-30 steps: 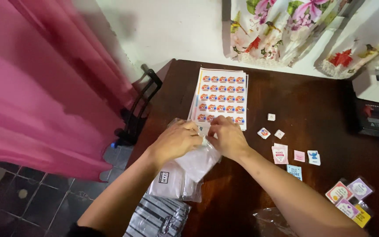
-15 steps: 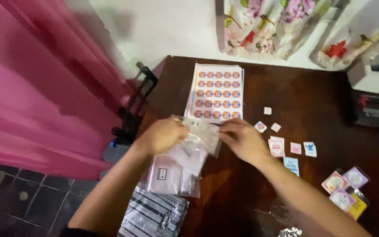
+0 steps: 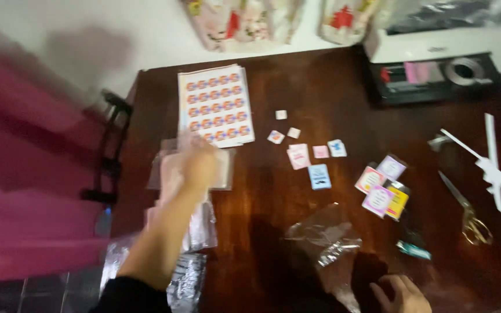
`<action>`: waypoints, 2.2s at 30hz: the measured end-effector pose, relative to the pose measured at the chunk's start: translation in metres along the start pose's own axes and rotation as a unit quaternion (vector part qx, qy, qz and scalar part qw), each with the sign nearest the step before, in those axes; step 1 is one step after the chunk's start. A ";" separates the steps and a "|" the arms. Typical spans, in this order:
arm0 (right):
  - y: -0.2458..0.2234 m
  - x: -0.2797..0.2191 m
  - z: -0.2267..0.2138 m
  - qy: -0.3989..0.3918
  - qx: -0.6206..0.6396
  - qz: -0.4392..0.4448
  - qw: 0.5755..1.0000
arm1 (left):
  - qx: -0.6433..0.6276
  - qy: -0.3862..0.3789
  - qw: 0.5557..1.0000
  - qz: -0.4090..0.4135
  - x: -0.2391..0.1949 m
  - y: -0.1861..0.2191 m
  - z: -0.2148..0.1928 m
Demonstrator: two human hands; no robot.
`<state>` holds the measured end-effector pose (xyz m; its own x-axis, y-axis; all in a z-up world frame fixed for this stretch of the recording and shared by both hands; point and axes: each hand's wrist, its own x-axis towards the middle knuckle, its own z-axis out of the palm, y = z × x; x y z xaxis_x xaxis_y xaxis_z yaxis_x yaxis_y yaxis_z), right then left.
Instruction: The person packages various printed stickers into small clear plastic bags, using a lighter to seal the edges of the bags and shears to trim excess plastic.
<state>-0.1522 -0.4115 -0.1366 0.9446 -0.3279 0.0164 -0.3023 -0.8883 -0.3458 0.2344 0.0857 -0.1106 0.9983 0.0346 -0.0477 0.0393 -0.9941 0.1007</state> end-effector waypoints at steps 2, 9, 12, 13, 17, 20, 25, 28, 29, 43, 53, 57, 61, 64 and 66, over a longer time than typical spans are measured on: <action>-0.018 0.006 -0.023 0.016 0.006 0.014 1.000 | -0.091 -0.103 0.986 0.096 -0.072 0.100 -0.052; -0.085 0.047 -0.065 0.025 0.131 -0.081 0.988 | -0.150 -0.169 0.962 0.152 -0.183 0.212 0.001; -0.101 0.047 -0.068 -0.058 0.168 -0.035 0.983 | -0.192 -0.249 0.942 0.115 -0.183 0.206 0.024; -0.098 0.046 -0.062 -0.056 0.169 -0.036 0.983 | -0.191 -0.247 0.943 0.116 -0.184 0.202 0.033; -0.086 0.043 -0.038 -0.128 0.306 0.047 0.942 | -0.407 -0.182 0.880 0.163 -0.203 0.203 0.009; -0.088 0.049 -0.024 -0.174 0.534 0.151 0.813 | -0.588 -0.257 0.764 0.067 -0.223 0.209 -0.037; -0.099 0.057 -0.013 -0.134 0.740 0.084 0.654 | -0.662 -0.257 0.704 -0.006 -0.250 0.210 -0.076; -0.117 0.063 -0.059 -0.093 0.641 -0.020 0.762 | -0.692 -0.232 0.684 0.001 -0.258 0.198 -0.067; -0.121 0.064 -0.074 -0.114 0.594 -0.039 0.796 | -0.679 -0.225 0.699 0.002 -0.261 0.198 -0.077; -0.113 0.053 -0.106 -0.139 0.500 -0.041 0.854 | -0.623 -0.147 0.768 0.017 -0.288 0.195 -0.099; -0.135 0.056 -0.120 -0.106 0.422 -0.069 0.898 | -0.513 0.086 0.822 0.230 -0.281 0.198 -0.143; -0.135 0.074 -0.109 -0.150 0.450 0.004 0.880 | -0.558 0.013 0.785 0.269 -0.263 0.189 -0.112; -0.142 0.094 -0.113 -0.072 0.409 -0.073 0.906 | -0.595 -0.135 0.790 0.062 -0.246 0.198 -0.113; -0.152 0.113 -0.123 -0.130 0.517 -0.058 0.844 | -0.701 -0.171 0.692 0.005 -0.231 0.202 -0.102; -0.150 0.125 -0.120 -0.269 0.587 -0.035 0.763 | -0.681 -0.202 0.703 -0.030 -0.224 0.208 -0.112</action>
<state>-0.0041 -0.3575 0.0295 0.9646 0.1666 -0.2046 -0.2238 0.1057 -0.9689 0.0244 -0.1176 0.0323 0.9102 -0.2329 -0.3424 0.3603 0.0378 0.9321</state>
